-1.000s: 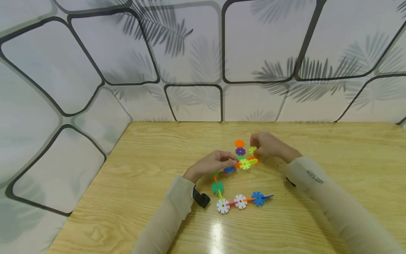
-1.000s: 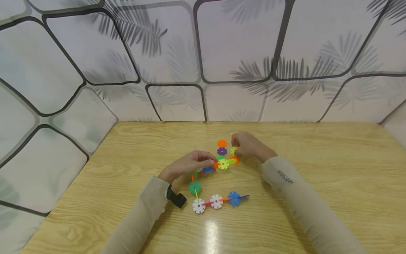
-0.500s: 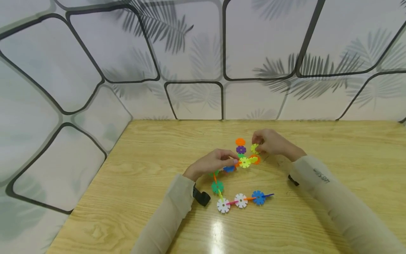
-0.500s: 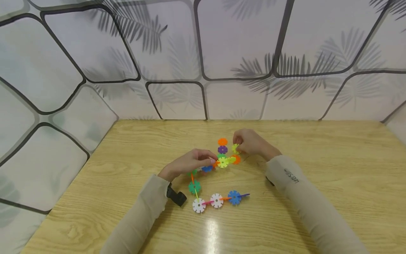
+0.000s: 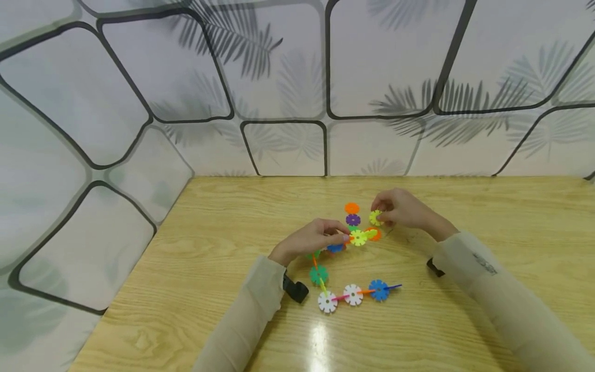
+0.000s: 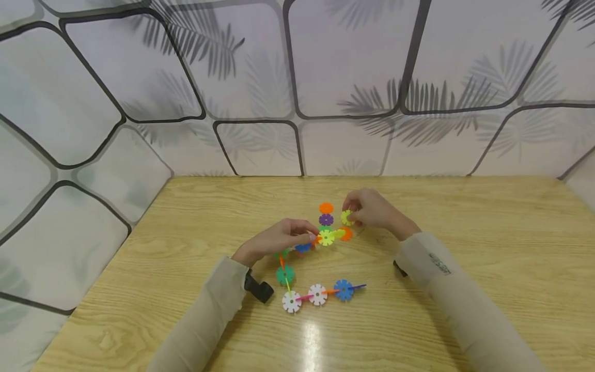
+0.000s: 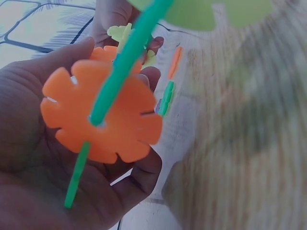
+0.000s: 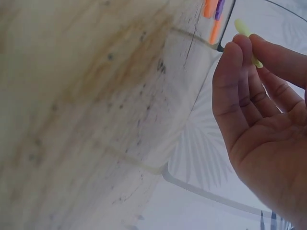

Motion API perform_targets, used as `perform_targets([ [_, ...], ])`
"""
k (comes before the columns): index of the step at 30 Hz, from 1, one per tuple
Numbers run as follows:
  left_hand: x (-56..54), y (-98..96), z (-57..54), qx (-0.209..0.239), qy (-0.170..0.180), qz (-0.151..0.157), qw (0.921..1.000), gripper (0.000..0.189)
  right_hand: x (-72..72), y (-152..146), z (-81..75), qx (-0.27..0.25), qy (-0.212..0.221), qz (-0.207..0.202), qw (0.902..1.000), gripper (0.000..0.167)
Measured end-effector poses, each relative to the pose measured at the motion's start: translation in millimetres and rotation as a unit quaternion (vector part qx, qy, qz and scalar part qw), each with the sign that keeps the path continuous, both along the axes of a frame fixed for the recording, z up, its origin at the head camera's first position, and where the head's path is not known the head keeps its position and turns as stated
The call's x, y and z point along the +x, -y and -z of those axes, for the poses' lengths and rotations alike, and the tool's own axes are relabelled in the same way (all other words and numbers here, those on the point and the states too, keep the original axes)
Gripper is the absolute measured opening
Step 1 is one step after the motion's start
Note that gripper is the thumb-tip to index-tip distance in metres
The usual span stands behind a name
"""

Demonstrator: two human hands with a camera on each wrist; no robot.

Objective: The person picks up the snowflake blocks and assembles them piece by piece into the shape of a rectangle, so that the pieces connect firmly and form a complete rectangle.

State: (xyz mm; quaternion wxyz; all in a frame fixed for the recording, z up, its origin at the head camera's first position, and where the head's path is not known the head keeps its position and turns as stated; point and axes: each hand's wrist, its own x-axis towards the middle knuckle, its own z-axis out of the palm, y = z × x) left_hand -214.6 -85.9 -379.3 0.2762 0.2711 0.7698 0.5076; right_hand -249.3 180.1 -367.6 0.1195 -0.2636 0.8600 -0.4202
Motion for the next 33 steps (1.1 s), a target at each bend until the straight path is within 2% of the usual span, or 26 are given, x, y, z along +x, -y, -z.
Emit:
perform_targets([
  [11, 0.0, -1.4, -0.7, -0.001, -0.008, 0.003, 1.0000, 0.028, 9.1, -7, -3.0, -0.031, 0.033, -0.001, 0.9989, 0.011],
  [25, 1.1, -0.4, -1.2, -0.001, -0.012, 0.002, 0.9999, 0.028, 26.7, -14, -7.7, -0.049, 0.095, 0.026, 0.9939, 0.022],
  [33, 0.4, -0.1, -0.8, 0.001, -0.020, 0.007, 0.9998, 0.028, 31.0, -15, -5.8, -0.066, 0.108, 0.027, 0.9916, 0.023],
])
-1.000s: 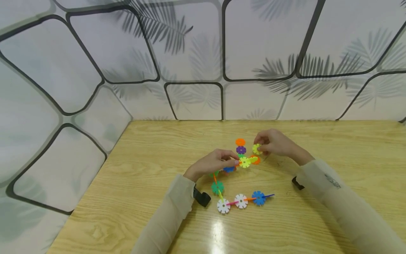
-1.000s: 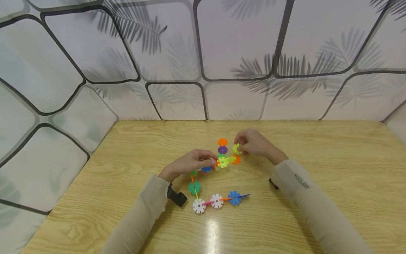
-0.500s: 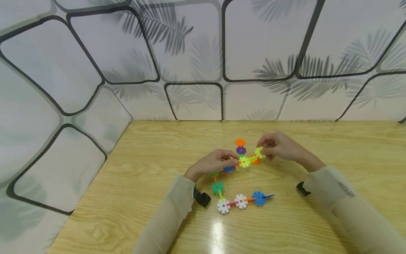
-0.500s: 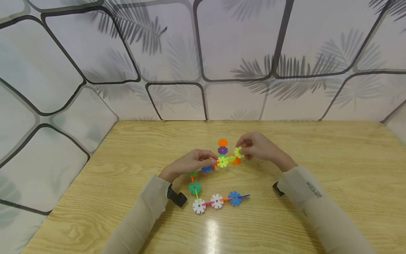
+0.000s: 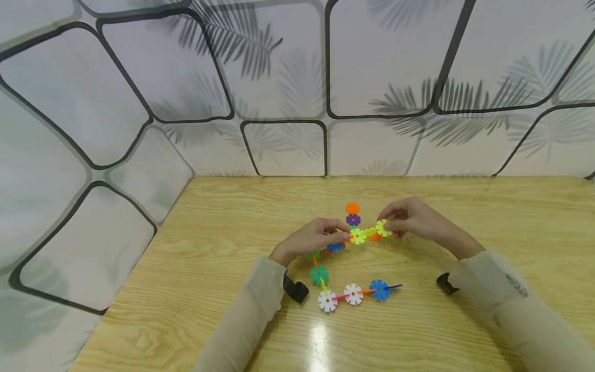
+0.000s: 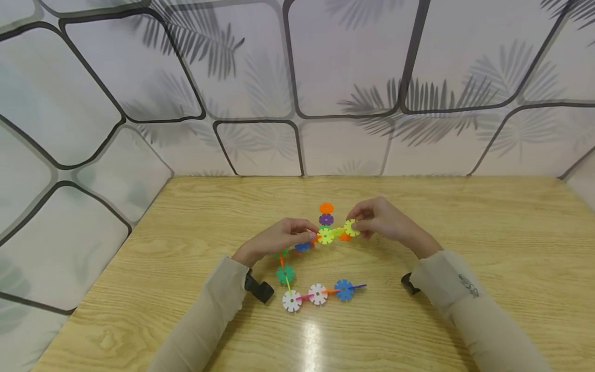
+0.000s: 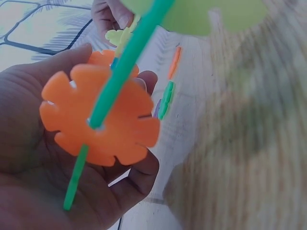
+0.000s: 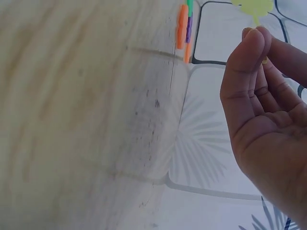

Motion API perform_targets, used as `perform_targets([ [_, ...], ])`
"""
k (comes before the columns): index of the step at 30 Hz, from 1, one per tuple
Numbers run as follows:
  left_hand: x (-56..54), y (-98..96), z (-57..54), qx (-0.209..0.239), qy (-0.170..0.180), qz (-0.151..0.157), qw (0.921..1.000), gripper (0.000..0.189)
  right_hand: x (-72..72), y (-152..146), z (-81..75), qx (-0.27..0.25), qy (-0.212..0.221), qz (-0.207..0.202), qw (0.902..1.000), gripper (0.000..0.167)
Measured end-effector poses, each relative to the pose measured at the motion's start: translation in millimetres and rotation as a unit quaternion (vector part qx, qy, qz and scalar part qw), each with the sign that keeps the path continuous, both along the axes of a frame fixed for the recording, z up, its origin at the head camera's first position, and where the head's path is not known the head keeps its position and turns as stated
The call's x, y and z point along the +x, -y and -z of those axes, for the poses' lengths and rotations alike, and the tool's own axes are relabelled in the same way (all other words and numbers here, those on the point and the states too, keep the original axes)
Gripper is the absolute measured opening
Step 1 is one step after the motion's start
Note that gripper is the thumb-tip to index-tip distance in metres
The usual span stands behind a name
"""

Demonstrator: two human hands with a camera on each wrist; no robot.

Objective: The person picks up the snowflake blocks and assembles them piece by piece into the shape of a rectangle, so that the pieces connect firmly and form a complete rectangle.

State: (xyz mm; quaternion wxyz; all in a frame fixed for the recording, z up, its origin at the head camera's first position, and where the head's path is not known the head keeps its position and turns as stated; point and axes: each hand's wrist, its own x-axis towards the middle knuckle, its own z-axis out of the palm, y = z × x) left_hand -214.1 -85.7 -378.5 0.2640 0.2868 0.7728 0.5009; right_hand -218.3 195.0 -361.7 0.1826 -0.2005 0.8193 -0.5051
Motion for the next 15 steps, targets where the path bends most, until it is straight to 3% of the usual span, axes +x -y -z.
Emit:
perform_targets([
  [11, 1.0, -3.7, 0.6, -0.008, -0.006, -0.003, 0.9999, 0.028, 3.4, 2.6, 3.1, -0.038, 0.036, 0.008, 0.9986, 0.026],
  [15, 5.8, -10.3, -2.2, -0.026, -0.027, -0.008, 0.9993, 0.030, 7.0, 6.3, 3.7, -0.046, 0.046, 0.010, 0.9978, 0.024],
])
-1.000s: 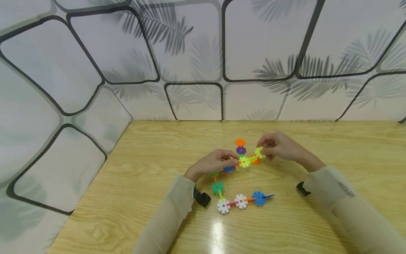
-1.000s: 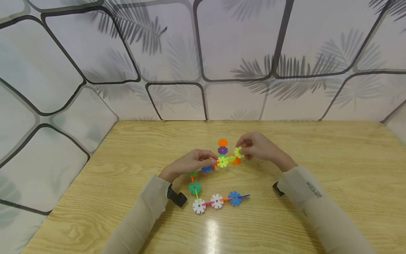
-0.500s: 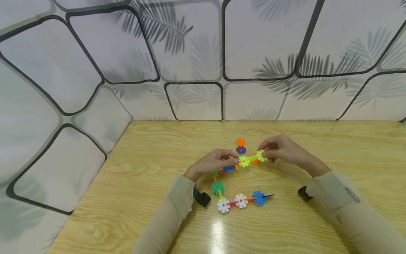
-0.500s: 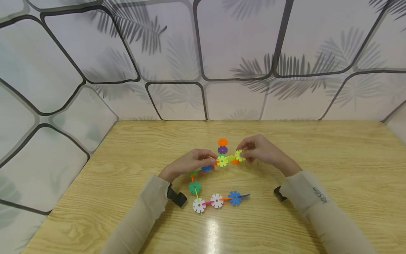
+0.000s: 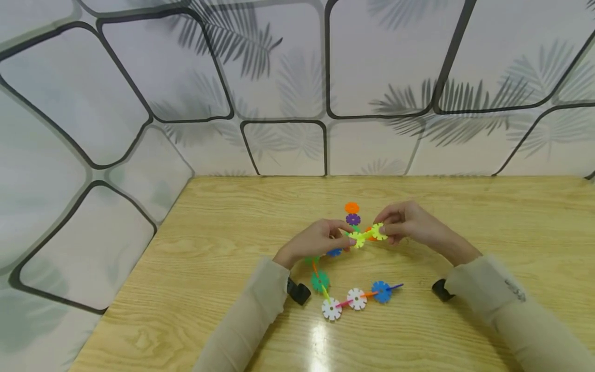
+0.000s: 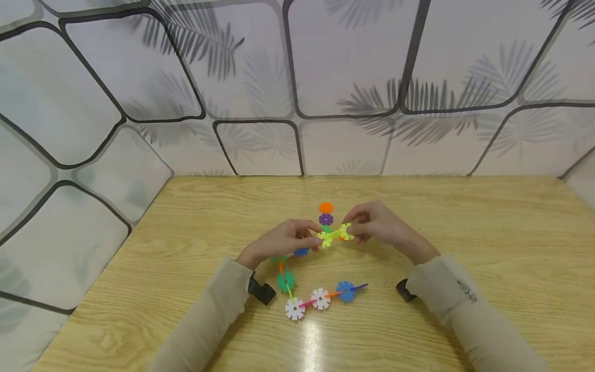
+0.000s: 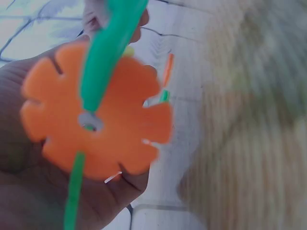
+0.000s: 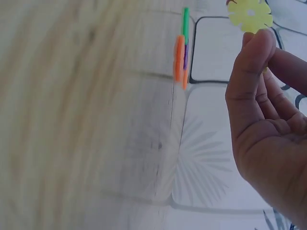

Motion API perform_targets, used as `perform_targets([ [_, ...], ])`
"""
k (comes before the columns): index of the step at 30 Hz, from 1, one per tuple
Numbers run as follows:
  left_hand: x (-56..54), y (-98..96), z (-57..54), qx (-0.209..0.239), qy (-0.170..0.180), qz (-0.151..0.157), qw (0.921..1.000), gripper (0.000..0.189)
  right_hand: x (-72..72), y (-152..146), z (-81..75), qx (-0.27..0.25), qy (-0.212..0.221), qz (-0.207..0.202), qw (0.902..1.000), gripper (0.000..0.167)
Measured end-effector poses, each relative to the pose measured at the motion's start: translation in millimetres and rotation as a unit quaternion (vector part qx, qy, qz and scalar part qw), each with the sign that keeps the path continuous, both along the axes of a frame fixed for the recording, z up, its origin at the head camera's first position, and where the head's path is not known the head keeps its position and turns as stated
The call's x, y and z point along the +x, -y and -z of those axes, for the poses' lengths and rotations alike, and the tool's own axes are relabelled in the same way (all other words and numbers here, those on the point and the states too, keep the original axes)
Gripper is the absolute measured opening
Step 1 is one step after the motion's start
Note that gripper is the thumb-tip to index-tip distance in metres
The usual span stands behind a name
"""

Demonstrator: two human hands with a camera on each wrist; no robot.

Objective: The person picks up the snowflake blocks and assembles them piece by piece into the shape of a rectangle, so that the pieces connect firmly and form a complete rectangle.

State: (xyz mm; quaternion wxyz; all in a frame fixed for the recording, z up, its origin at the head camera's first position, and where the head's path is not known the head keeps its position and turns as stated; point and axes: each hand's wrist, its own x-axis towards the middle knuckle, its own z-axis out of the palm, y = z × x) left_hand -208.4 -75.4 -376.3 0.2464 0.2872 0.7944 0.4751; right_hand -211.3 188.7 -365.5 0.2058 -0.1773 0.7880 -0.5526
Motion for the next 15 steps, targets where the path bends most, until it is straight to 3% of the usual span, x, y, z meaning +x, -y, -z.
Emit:
perform_targets([
  [4, 4.3, -5.9, -2.2, -0.033, -0.062, -0.008, 0.9975, 0.027, 3.3, 7, 1.4, -0.009, 0.002, -0.011, 0.9999, 0.020],
  [10, 9.2, -12.7, -5.2, -0.076, -0.174, -0.013, 0.9817, 0.024, 7.7, 11, -0.2, -0.005, 0.005, 0.008, 0.9999, 0.013],
  [15, 10.8, -14.4, -3.9, -0.076, -0.184, -0.016, 0.9799, 0.024, 10.9, 12, -1.4, -0.019, 0.012, 0.015, 0.9997, 0.010],
])
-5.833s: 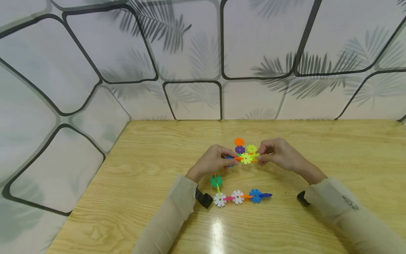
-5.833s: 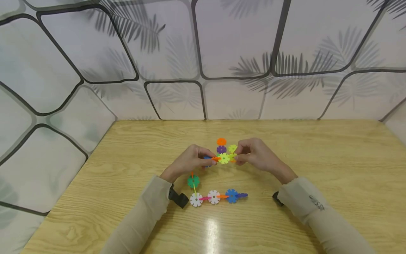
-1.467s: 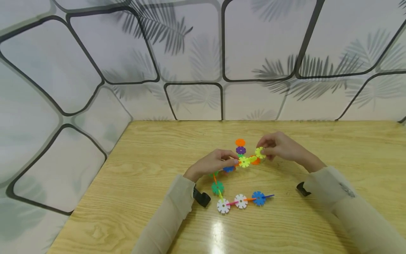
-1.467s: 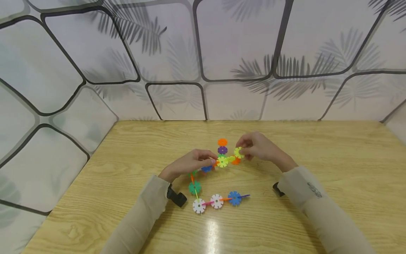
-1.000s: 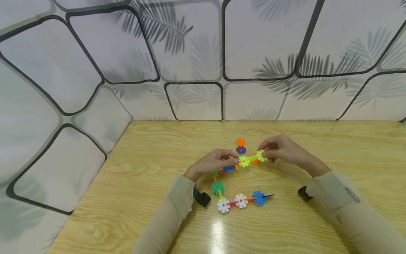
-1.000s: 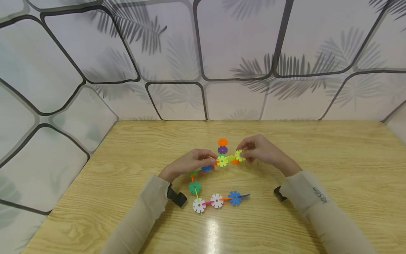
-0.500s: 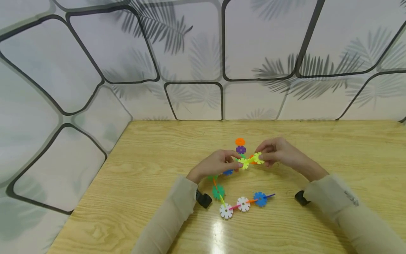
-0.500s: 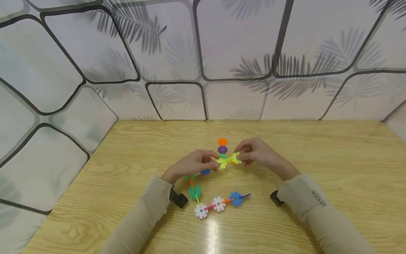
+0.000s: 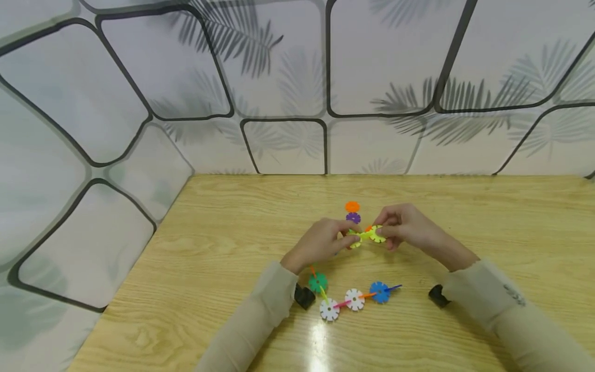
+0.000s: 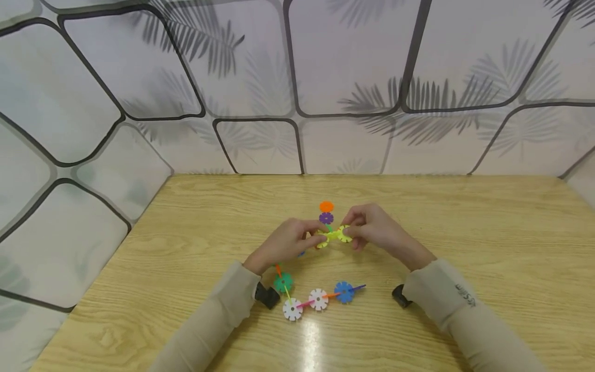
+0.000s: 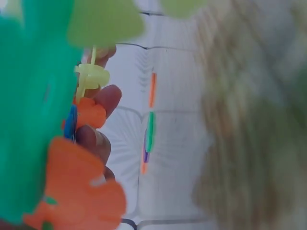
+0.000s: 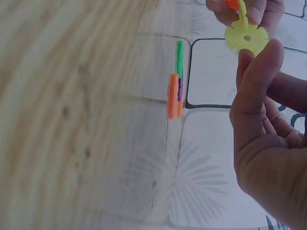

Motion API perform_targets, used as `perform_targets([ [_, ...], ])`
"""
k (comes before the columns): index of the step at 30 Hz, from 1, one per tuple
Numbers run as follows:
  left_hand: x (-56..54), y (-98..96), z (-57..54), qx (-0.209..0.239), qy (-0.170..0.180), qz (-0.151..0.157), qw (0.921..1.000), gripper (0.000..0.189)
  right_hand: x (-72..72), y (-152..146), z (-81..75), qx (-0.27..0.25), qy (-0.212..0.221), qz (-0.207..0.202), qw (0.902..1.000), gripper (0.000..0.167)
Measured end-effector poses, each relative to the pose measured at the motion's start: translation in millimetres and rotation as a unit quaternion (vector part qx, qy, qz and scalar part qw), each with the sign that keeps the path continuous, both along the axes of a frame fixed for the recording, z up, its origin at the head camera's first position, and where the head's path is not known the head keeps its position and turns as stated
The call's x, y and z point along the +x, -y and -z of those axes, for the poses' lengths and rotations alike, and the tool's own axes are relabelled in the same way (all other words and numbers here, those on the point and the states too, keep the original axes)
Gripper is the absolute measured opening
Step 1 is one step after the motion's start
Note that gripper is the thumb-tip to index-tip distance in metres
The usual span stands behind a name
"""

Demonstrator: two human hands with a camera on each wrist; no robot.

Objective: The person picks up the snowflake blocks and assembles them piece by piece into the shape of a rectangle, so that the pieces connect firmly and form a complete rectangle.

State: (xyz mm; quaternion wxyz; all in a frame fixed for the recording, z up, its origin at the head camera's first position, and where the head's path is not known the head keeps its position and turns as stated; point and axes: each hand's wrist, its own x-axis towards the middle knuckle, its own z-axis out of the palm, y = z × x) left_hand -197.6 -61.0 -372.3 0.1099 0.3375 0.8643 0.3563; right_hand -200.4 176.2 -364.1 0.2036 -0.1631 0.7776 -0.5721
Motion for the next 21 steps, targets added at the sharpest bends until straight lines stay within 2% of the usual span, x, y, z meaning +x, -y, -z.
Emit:
perform_targets([
  [17, -2.9, 2.1, 7.1, 0.034, 0.012, -0.007, 0.9993, 0.021, 0.9, 4.8, 1.0, -0.055, 0.046, 0.007, 0.9974, 0.008],
  [21, -3.2, 1.3, 6.1, 0.029, 0.021, -0.003, 0.9994, 0.022, -0.1, 5.0, 1.3, -0.045, 0.044, -0.002, 0.9980, 0.006],
])
